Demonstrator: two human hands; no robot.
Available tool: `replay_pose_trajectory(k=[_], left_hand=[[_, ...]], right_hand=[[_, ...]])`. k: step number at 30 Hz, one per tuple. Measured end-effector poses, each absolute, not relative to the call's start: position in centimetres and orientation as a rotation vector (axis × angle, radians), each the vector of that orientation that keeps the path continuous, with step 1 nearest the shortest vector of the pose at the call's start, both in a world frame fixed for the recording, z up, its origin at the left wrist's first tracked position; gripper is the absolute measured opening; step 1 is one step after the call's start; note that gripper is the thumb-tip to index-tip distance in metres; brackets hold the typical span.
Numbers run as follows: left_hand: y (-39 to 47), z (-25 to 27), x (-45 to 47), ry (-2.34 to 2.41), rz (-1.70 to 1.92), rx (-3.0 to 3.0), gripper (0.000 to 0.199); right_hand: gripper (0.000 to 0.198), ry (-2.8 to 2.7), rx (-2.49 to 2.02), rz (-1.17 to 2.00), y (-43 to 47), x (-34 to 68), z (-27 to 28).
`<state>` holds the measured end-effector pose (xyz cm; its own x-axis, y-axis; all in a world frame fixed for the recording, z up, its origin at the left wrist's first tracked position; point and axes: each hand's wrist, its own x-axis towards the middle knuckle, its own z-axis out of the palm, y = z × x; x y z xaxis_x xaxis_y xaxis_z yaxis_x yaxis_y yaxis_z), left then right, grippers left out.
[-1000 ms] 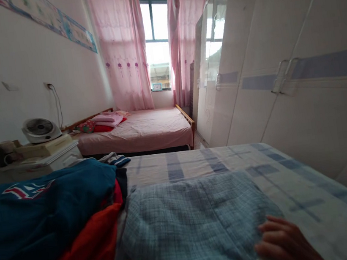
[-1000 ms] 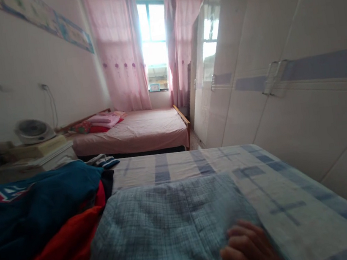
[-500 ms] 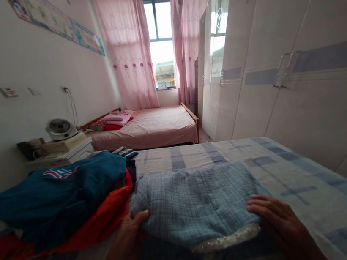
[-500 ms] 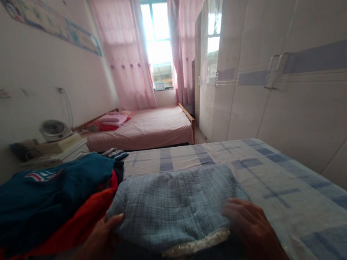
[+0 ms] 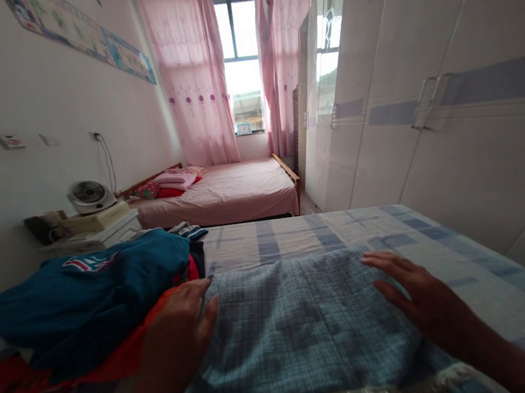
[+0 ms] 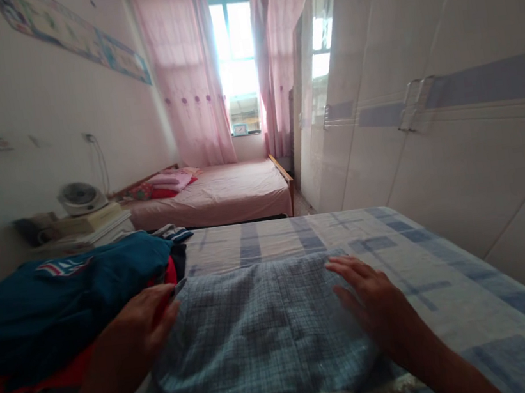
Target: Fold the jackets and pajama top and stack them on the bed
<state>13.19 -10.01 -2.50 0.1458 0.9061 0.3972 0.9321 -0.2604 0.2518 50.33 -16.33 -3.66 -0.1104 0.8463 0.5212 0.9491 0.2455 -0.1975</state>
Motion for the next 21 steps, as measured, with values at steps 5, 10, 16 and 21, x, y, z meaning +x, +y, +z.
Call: replay_pose_trajectory(k=[5, 10, 16, 21], left_hand=[[-5.7, -5.2, 17.6, -1.431, -0.614, -2.646, 0.047], [-3.2, -12.9, 14.0, -1.933, -0.512, -2.515, 0.064], [-2.9, -14.3, 12.8, -1.98, -0.733, -2.534, 0.065], [-4.0, -12.9, 11.3, -2.217, -1.048, -2.519, 0.07]], right_hand=[[0.047, -2.032, -1.763, -0.384, -9.7, 47.3, -4.6], [0.054, -2.018, -2.149, -0.182, -8.2, 49.3, -12.8], [0.055, -2.011, -2.177, -0.178, -8.3, 50.2, -14.2], [0.054, -2.041, -2.158, -0.111, -8.2, 49.1, -11.2]])
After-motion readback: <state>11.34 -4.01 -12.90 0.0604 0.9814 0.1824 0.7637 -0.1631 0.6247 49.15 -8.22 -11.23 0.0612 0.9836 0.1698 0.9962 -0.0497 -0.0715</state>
